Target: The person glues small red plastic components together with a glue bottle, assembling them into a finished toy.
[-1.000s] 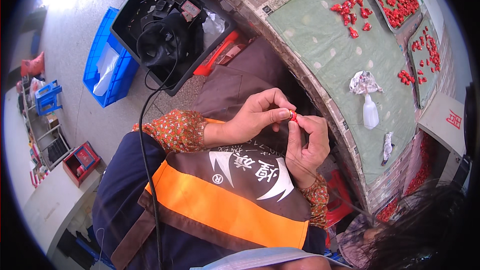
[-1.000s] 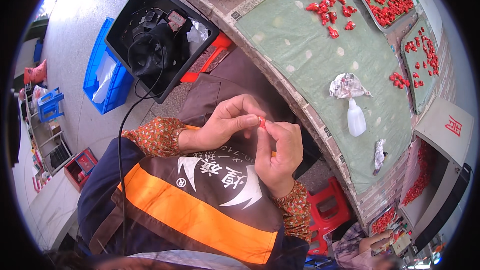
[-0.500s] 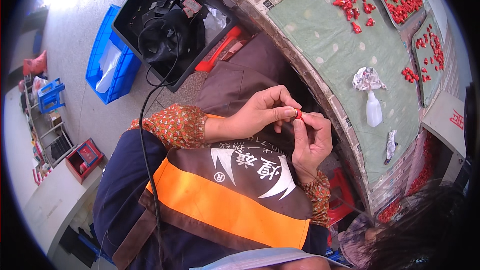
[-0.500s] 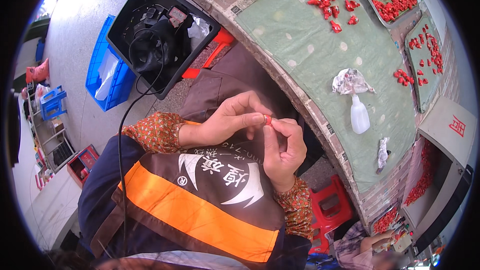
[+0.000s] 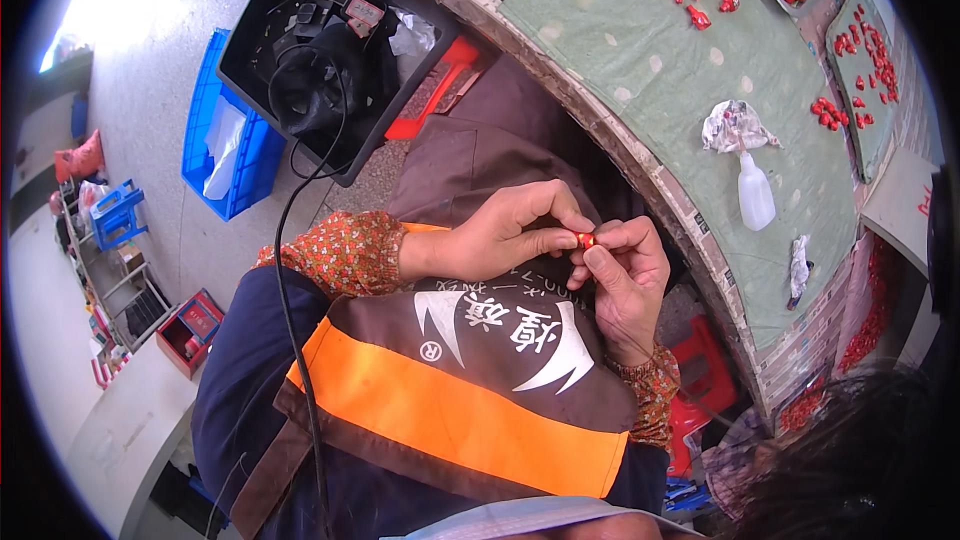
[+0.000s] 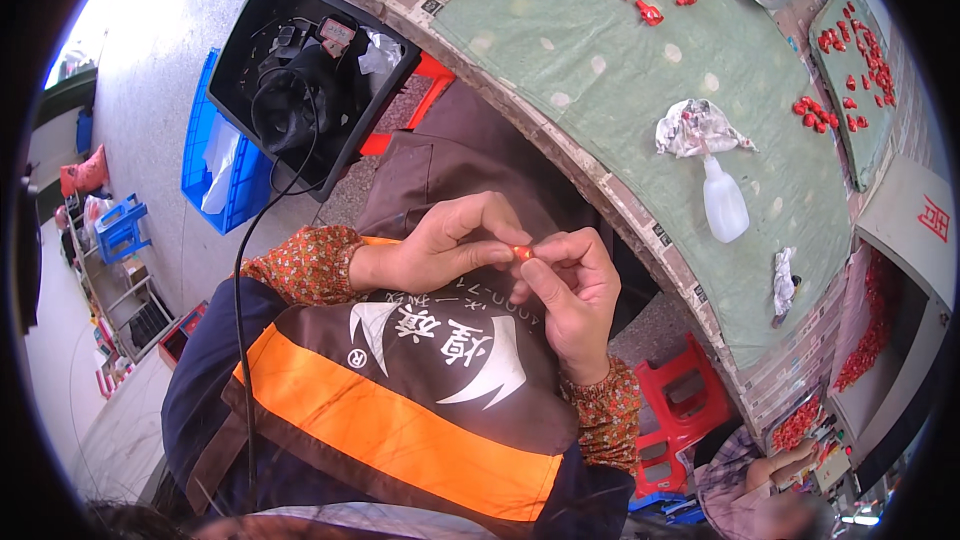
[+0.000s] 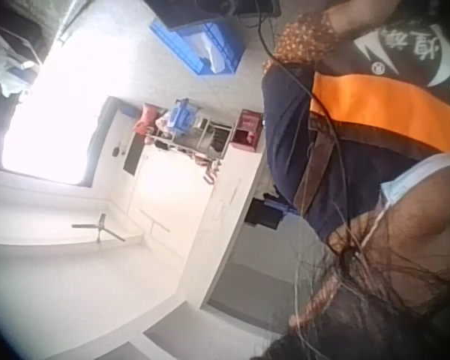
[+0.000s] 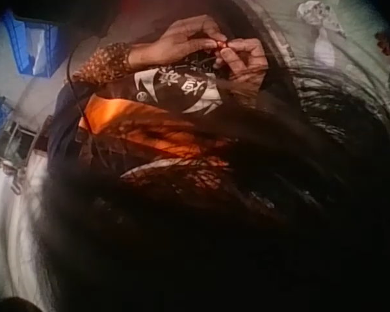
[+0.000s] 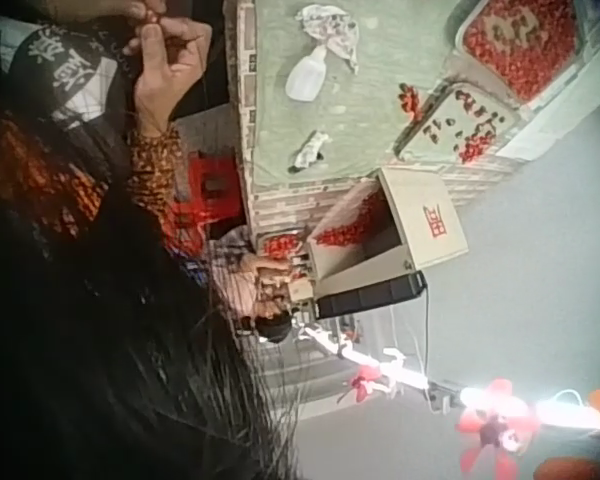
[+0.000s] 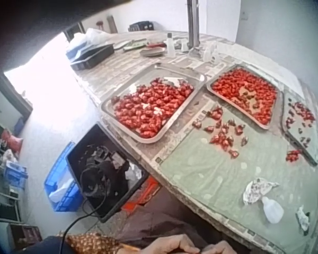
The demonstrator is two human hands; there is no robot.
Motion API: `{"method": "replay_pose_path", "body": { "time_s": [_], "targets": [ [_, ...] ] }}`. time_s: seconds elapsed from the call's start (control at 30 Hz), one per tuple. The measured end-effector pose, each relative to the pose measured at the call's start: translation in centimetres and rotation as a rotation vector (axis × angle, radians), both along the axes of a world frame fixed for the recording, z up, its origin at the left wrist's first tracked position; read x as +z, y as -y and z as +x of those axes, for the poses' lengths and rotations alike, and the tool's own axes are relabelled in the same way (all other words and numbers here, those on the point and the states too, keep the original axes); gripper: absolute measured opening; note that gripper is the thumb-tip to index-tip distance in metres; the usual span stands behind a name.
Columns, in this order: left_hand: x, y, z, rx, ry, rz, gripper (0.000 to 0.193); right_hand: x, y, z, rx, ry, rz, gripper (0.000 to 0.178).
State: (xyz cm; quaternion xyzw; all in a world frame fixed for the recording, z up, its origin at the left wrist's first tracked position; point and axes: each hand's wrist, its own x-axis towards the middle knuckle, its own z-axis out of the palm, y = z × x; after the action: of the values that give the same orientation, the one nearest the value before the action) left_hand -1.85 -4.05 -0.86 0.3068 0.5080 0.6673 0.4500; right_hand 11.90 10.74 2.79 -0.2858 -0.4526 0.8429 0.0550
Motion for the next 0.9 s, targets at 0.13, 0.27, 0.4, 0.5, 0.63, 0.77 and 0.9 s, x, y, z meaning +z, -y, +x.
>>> {"method": "replay_pose_path", "body": {
  "time_s": [0.13,0.27,0.4,0.5,0.63,0.77,0.9],
  "targets": [
    [-0.6,-0.1,0.0,-0.002,-0.216,0.066,0.012,-0.4,-0.1,0.2,-0.007,-0.049,-0.061,0.015],
    [-0.9,-0.1,0.3,-0.001,-0.222,0.083,0.013,-0.6,0.0,0.4,-0.018,-0.07,-0.121,0.017],
    [-1.0,-0.2,0.4,-0.015,-0.275,0.078,0.015,-0.9,0.0,0.6,-0.024,-0.083,-0.14,0.018],
    [-1.2,-0.2,0.5,-0.015,-0.304,0.084,0.016,-0.9,0.1,0.7,-0.026,-0.07,-0.148,0.018],
    [-1.3,-0.1,0.5,-0.015,-0.348,0.099,0.018,-1.0,0.2,0.8,-0.033,-0.075,-0.164,0.018],
    [-1.4,-0.1,0.5,-0.016,-0.335,0.105,0.018,-1.1,0.2,0.8,-0.028,-0.067,-0.162,0.018],
    [-1.3,-0.2,0.5,-0.013,-0.357,0.105,0.018,-1.0,0.3,0.7,-0.029,-0.066,-0.168,0.018]
  ]
}}
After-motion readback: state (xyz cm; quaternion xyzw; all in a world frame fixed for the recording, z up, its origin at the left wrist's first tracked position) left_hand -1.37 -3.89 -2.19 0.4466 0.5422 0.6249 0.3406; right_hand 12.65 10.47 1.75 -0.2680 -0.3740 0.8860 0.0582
